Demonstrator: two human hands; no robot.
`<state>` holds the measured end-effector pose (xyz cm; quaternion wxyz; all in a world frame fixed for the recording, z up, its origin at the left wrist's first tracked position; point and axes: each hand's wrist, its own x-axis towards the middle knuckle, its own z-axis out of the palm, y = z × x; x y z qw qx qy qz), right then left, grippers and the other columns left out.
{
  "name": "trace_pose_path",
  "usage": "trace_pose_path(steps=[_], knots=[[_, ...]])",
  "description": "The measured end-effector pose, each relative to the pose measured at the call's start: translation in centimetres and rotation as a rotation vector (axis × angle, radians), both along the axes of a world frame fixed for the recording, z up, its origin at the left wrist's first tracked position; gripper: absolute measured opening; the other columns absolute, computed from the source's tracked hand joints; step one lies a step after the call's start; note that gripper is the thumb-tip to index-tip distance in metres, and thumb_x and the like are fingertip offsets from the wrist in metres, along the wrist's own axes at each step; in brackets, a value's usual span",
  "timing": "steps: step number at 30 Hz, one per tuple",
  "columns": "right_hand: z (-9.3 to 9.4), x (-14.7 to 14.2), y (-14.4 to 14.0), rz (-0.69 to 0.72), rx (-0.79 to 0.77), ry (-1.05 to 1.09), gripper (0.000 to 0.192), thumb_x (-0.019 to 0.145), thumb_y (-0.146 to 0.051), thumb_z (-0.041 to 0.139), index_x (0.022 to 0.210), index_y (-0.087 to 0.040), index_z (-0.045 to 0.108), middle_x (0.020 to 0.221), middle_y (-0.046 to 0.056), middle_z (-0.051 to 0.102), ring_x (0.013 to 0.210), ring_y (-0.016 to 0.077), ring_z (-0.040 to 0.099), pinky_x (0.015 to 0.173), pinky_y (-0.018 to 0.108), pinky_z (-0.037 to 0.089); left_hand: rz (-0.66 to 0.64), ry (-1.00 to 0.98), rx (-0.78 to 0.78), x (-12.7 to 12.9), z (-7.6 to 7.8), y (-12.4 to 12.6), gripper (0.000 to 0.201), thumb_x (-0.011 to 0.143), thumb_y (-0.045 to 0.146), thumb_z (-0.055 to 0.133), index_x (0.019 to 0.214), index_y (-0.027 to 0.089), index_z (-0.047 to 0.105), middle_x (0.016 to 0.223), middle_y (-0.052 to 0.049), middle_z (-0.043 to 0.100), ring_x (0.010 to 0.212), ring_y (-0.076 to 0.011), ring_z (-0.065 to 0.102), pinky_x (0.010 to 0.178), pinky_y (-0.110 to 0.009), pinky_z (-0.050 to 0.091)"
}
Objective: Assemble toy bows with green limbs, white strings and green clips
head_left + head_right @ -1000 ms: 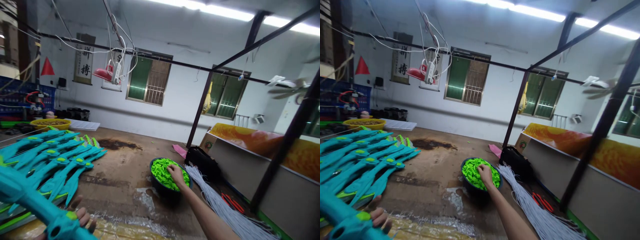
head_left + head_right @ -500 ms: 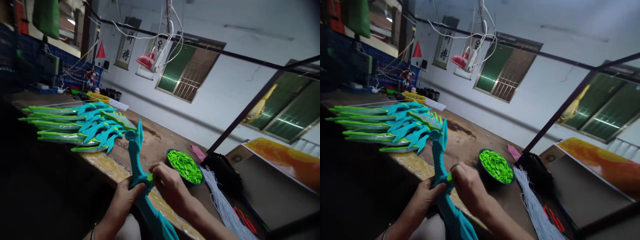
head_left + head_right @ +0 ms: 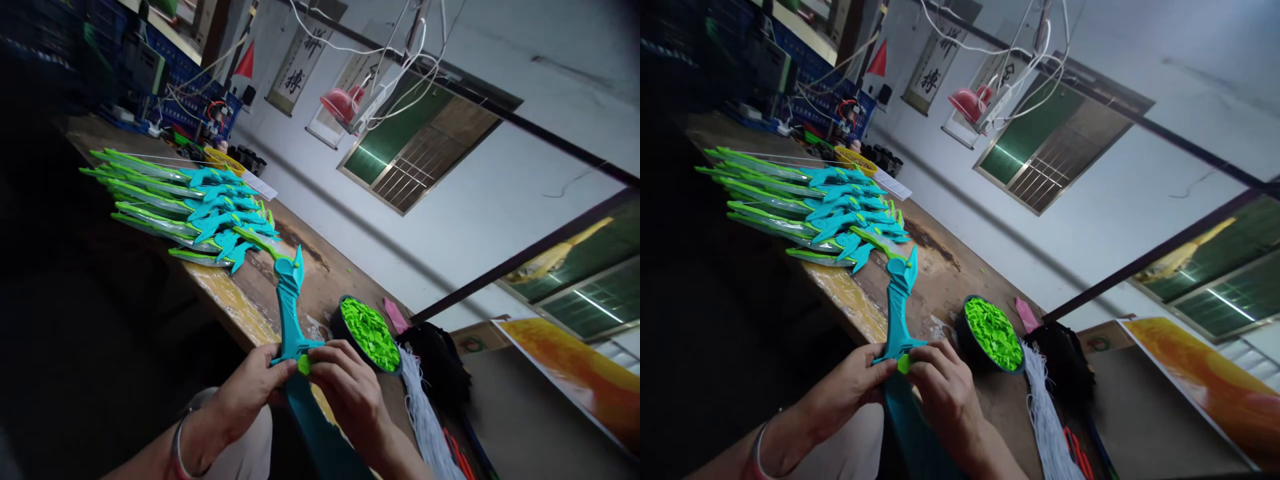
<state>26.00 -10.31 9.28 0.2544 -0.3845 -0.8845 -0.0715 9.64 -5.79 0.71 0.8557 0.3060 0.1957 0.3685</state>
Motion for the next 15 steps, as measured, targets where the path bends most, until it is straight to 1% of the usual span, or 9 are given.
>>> trace_pose_path(steps=[3,6,9,12,15], knots=[[-0.26,-0.14,0.04,-0.026,0.009,0.023,0.018,0.095,-0.006,0.057,0.101,-0.021,0.065,0.098,0.007,0.072,0.089,0.0191,0.063,0.078,0.034,0.056,0.000,0.038,0.039,-0.38,0.07,0.18,0.064,0.068,0.050,0.086,0.110,0.007,0.066,0.096,-0.012,0.072,0.079,-0.0197,0.065,0.068,-0.032,0.055],[-0.32,-0.23,0.02,-0.044,0.050,-0.020,0.020,0.094,-0.005,0.056,0.102,-0.020,0.066,0.099,0.009,0.071,0.091,0.0208,0.062,0.078,0.035,0.057,-0.010,0.076,0.082,-0.74,0.20,0.38,0.064,0.069,0.051,0.084,0.112,0.008,0.066,0.098,-0.012,0.074,0.082,-0.0220,0.067,0.070,-0.032,0.055],[-0.09,-0.40,0.10,-0.067,0.075,-0.074,0.020,0.095,-0.006,0.054,0.102,-0.020,0.067,0.100,0.010,0.071,0.091,0.0223,0.063,0.076,0.035,0.058,-0.007,0.105,0.092,-0.90,0.28,0.55,0.060,0.070,0.049,0.082,0.112,0.008,0.067,0.096,-0.011,0.075,0.084,-0.0219,0.067,0.070,-0.030,0.054],[0.14,-0.60,0.36,-0.076,0.089,-0.167,0.021,0.097,-0.007,0.051,0.102,-0.018,0.067,0.101,0.011,0.072,0.092,0.0229,0.063,0.075,0.034,0.059,0.007,0.115,0.103,-0.89,0.21,0.70,0.059,0.072,0.047,0.081,0.114,0.008,0.067,0.097,-0.011,0.075,0.084,-0.0221,0.067,0.069,-0.029,0.054],[0.22,-0.76,0.78,-0.029,0.093,-0.298,0.024,0.099,-0.005,0.045,0.096,-0.016,0.067,0.098,0.012,0.073,0.090,0.0229,0.062,0.074,0.032,0.060,0.008,0.096,0.120,-0.83,0.07,0.89,0.065,0.074,0.050,0.080,0.119,0.006,0.064,0.100,-0.014,0.075,0.085,-0.0239,0.068,0.072,-0.033,0.054]])
